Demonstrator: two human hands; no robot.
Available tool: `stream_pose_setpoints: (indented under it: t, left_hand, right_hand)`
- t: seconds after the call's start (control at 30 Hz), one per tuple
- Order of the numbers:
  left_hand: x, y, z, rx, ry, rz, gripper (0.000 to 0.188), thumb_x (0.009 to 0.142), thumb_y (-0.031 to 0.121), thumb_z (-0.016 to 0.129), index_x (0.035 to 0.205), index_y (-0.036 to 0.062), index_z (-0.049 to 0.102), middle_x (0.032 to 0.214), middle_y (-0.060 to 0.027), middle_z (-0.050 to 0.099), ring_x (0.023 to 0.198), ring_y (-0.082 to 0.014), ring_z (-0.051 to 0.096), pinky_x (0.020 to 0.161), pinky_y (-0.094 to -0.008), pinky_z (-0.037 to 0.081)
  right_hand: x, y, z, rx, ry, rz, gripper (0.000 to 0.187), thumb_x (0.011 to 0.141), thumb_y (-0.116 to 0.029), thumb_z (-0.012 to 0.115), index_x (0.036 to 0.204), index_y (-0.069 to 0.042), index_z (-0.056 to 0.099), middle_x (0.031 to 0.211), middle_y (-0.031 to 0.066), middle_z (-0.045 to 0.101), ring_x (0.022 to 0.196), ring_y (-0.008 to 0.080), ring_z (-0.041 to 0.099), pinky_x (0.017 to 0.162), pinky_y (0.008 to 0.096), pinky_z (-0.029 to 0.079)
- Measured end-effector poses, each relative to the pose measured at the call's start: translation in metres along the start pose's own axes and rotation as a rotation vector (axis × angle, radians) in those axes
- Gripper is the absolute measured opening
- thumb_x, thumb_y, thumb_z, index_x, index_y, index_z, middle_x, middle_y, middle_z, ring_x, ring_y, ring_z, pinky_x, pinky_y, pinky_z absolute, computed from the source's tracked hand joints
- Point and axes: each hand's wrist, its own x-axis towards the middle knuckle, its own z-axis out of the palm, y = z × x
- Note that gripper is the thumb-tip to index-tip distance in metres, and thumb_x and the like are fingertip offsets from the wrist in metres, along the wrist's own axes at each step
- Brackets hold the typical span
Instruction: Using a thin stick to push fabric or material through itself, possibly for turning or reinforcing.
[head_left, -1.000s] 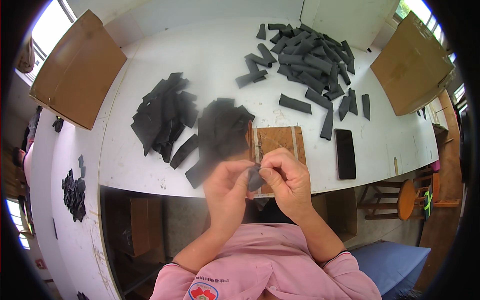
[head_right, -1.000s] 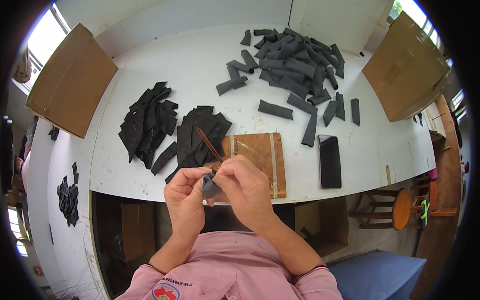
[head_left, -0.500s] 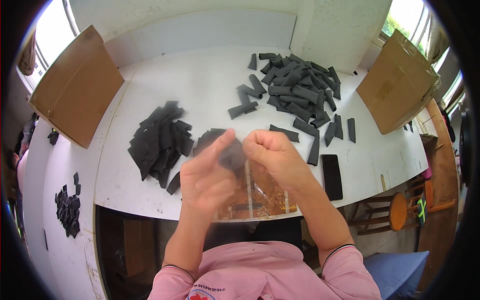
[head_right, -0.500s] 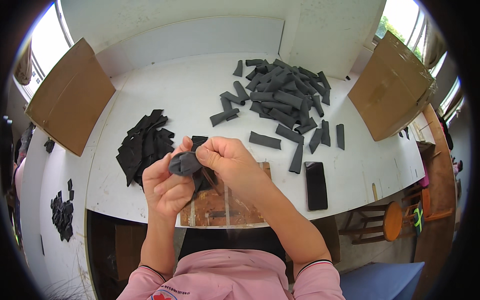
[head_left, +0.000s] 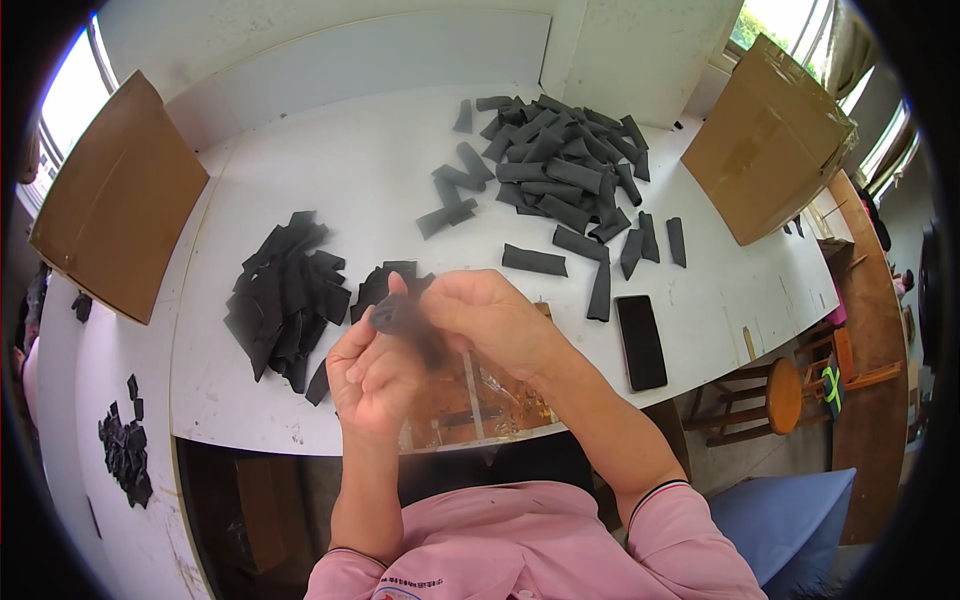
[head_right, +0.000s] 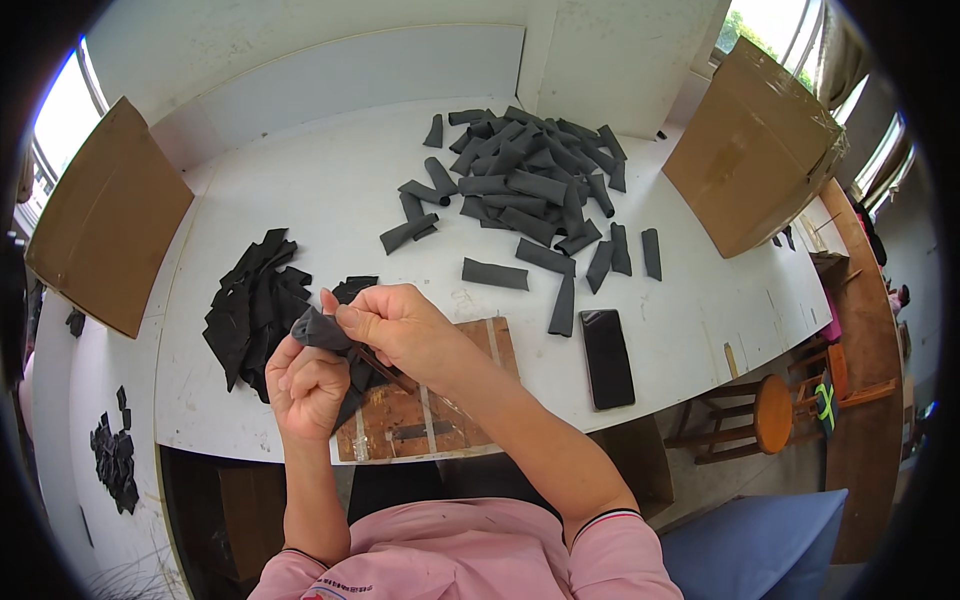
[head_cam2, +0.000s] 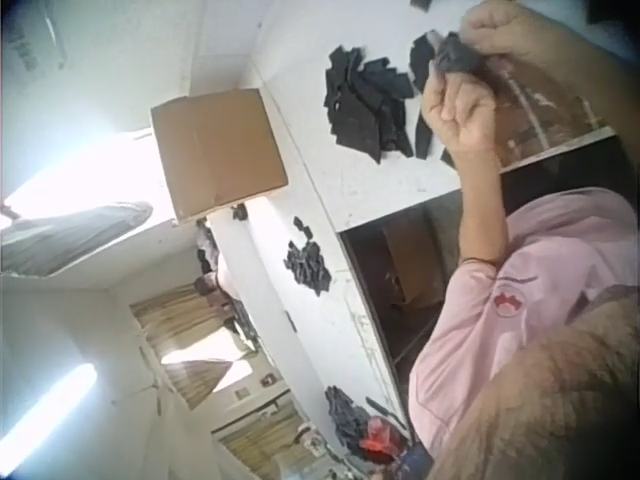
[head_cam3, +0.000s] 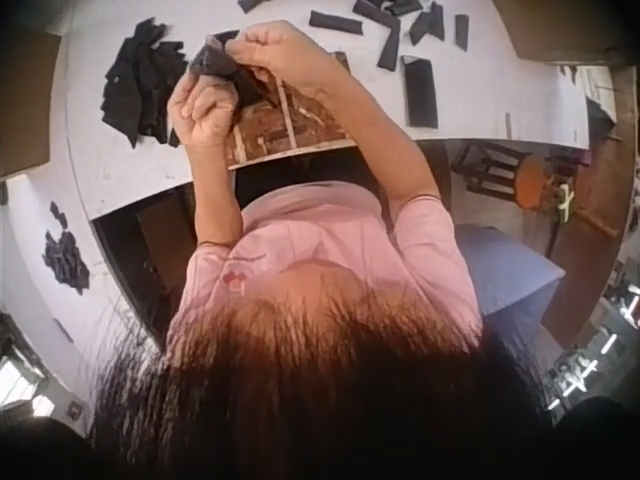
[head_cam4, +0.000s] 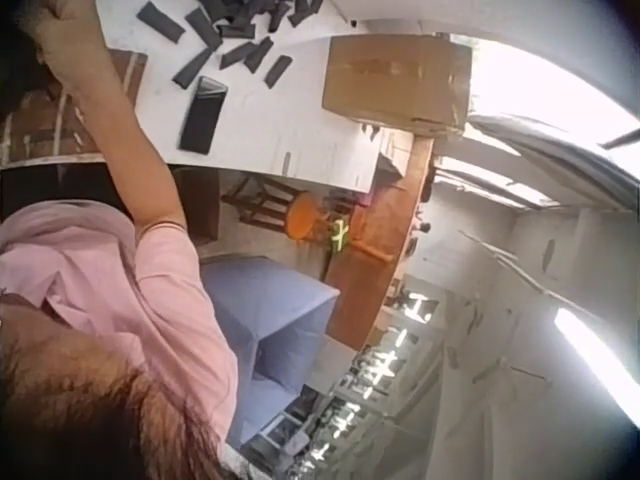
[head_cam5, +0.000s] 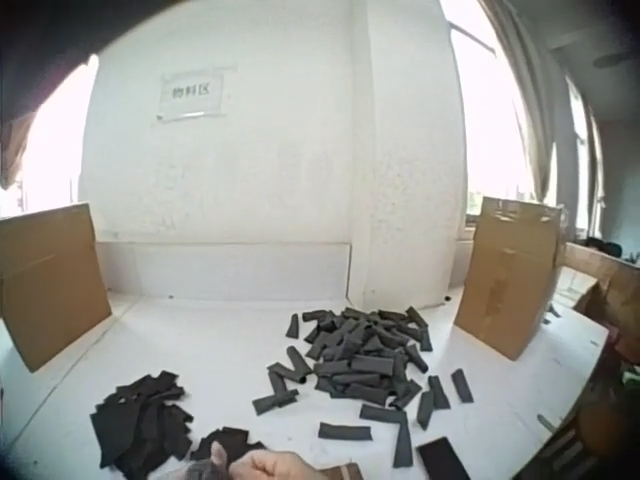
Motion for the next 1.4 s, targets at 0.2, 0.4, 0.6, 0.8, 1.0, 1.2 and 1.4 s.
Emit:
stream_pose_setpoints:
  t: [0.2, 0.4, 0.6, 0.8, 1.0, 1.2, 1.4]
  left_hand:
    - [-0.011, 0.004, -0.027, 0.414, 0.131, 0.106, 0.039, 0.084, 0.003, 0.036, 0.123, -0.0024, 0.035, 0.073, -0.0076, 0.052, 0.041, -0.0069, 0.035, 0.039, -0.0213, 0.028]
    - [-0.005, -0.029, 0.008, 1.089, -0.108, 0.284, 0.049, 0.081, -0.005, 0.038, 0.128, -0.0044, 0.024, 0.079, -0.0172, 0.055, 0.033, -0.0040, 0.032, 0.031, -0.0169, 0.024]
    - [-0.014, -0.016, -0.035, 1.470, 0.250, 0.349, 0.042, 0.079, 0.002, 0.054, 0.117, -0.0017, 0.037, 0.062, -0.0010, 0.049, 0.038, -0.0029, 0.036, 0.034, -0.0170, 0.027]
    - [-0.024, -0.036, -0.025, 1.278, 0.227, 0.315, 0.038, 0.079, 0.003, 0.056, 0.114, -0.0045, 0.042, 0.071, -0.0040, 0.054, 0.043, -0.0037, 0.040, 0.038, -0.0165, 0.033]
    - [-0.037, -0.061, -0.011, 2.113, 0.095, 0.889, 0.020, 0.079, 0.000, 0.058, 0.098, -0.0033, 0.055, 0.082, -0.0064, 0.054, 0.057, -0.0053, 0.051, 0.045, -0.0152, 0.040]
    - [-0.035, -0.071, -0.005, 1.871, 0.152, 0.915, 0.012, 0.078, 0.000, 0.058, 0.090, -0.0010, 0.057, 0.090, -0.0090, 0.054, 0.062, -0.0067, 0.052, 0.048, -0.0160, 0.043]
    - [-0.022, -0.055, 0.012, 1.644, 0.262, 0.798, 0.009, 0.080, 0.001, 0.056, 0.082, -0.0057, 0.049, 0.079, -0.0137, 0.056, 0.042, -0.0033, 0.043, 0.036, -0.0162, 0.034]
  right_hand:
    - [-0.011, 0.033, -0.011, 0.125, 0.004, -0.003, 0.028, 0.084, -0.030, 0.053, 0.069, -0.008, 0.050, 0.057, -0.0044, 0.043, 0.049, 0.0034, 0.039, 0.043, 0.0172, 0.028]
    - [-0.005, 0.002, -0.013, 0.201, -0.095, 0.024, 0.025, 0.083, -0.029, 0.055, 0.070, -0.008, 0.051, 0.060, -0.0049, 0.045, 0.055, 0.0029, 0.040, 0.049, 0.0163, 0.031]
    - [-0.010, 0.057, -0.031, -0.107, -0.060, 0.098, 0.016, 0.084, -0.016, 0.051, 0.072, -0.006, 0.051, 0.060, -0.0044, 0.045, 0.057, 0.0036, 0.042, 0.052, 0.0186, 0.035]
    - [-0.036, 0.034, -0.017, 0.019, 0.096, -0.044, 0.013, 0.084, -0.012, 0.050, 0.074, -0.005, 0.050, 0.070, -0.0028, 0.049, 0.063, 0.0041, 0.045, 0.055, 0.0189, 0.038]
    - [-0.043, 0.007, 0.018, -0.576, 0.198, -0.641, 0.011, 0.076, -0.009, 0.058, 0.076, -0.002, 0.050, 0.074, 0.0103, 0.051, 0.062, 0.0223, 0.050, 0.056, 0.0274, 0.041]
    - [-0.050, 0.002, 0.031, -0.640, 0.371, -0.765, 0.011, 0.074, -0.006, 0.062, 0.076, -0.003, 0.052, 0.072, 0.0090, 0.051, 0.059, 0.0218, 0.049, 0.052, 0.0277, 0.040]
    - [-0.042, -0.025, 0.024, -0.595, 0.260, -0.443, 0.011, 0.077, -0.008, 0.059, 0.073, -0.003, 0.050, 0.065, 0.0069, 0.048, 0.054, 0.0148, 0.047, 0.048, 0.0250, 0.036]
